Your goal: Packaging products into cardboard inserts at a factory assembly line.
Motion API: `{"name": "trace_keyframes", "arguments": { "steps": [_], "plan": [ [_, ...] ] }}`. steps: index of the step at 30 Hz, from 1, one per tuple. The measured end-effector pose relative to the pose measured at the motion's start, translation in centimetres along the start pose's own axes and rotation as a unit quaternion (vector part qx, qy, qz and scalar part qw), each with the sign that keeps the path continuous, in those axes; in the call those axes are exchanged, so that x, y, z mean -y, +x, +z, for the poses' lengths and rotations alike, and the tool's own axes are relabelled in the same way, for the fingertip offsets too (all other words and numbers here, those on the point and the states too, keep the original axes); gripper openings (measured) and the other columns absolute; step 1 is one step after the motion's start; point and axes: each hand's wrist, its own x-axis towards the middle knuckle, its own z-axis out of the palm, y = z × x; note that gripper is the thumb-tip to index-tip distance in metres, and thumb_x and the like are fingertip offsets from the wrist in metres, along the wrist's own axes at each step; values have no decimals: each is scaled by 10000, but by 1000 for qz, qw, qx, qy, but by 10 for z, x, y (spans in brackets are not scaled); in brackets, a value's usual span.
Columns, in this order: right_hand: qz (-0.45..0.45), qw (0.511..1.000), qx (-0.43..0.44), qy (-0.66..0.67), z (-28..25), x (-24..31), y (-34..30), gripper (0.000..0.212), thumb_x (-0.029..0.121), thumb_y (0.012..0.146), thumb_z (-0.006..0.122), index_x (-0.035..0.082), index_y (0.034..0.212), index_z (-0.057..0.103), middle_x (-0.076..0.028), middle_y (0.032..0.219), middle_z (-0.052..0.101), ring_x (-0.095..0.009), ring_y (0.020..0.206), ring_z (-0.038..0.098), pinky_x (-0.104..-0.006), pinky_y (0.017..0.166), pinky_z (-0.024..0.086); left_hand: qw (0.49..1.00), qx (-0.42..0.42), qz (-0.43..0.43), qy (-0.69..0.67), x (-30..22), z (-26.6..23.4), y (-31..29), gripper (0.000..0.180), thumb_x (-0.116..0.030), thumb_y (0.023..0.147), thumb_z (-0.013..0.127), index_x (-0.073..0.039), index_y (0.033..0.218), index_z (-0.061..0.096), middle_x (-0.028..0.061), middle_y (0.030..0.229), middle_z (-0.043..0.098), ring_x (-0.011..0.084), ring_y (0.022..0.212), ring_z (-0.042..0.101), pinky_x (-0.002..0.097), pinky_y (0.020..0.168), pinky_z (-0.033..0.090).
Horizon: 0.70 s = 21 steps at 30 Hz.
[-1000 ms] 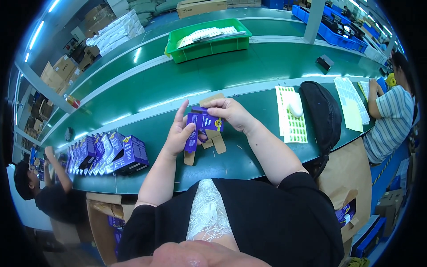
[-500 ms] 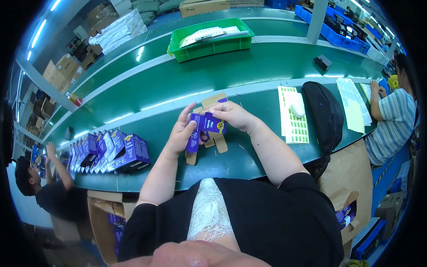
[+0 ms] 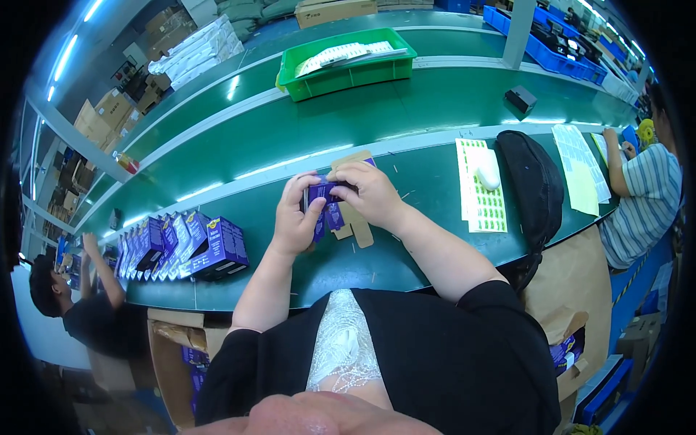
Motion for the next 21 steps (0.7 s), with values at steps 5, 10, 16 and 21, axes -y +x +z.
{"name": "trace_keyframes", "arguments": {
  "steps": [5, 10, 16, 21],
  "plan": [
    [-14, 997, -64, 34, 5, 6, -5, 162, -16, 778, 684, 23, 934, 701, -77, 965, 673, -191, 767, 615, -281, 701, 502, 998, -27, -34, -54, -3, 3, -2, 331, -94, 862, 604, -75, 1188, 551, 133, 1254, 540, 301, 1111, 536, 356, 975, 408],
    [2, 994, -82, 69, 4, 3, -5, 132, -36, 764, 689, 14, 886, 701, -69, 947, 677, -182, 754, 613, -266, 687, 498, 999, -23, -21, -40, -7, 1, -1, 344, -95, 847, 621, -77, 1184, 556, 139, 1271, 531, 310, 1093, 551, 358, 947, 434],
    [87, 967, -33, 237, 7, -7, -1, 162, -30, 752, 703, 29, 898, 665, -82, 1013, 666, -183, 846, 617, -281, 763, 498, 991, 7, 71, 117, -31, -13, -5, 368, -100, 821, 652, -98, 1179, 566, 155, 1288, 525, 335, 1050, 582, 382, 871, 490],
    [168, 921, -46, 349, 8, -28, -9, 240, 24, 836, 622, 39, 1074, 608, -86, 1061, 630, -199, 927, 612, -293, 849, 495, 954, -50, 159, 250, -61, -44, -18, 473, -151, 788, 717, -146, 1230, 548, 171, 1337, 494, 360, 1011, 605, 389, 790, 526]
  ]
}}
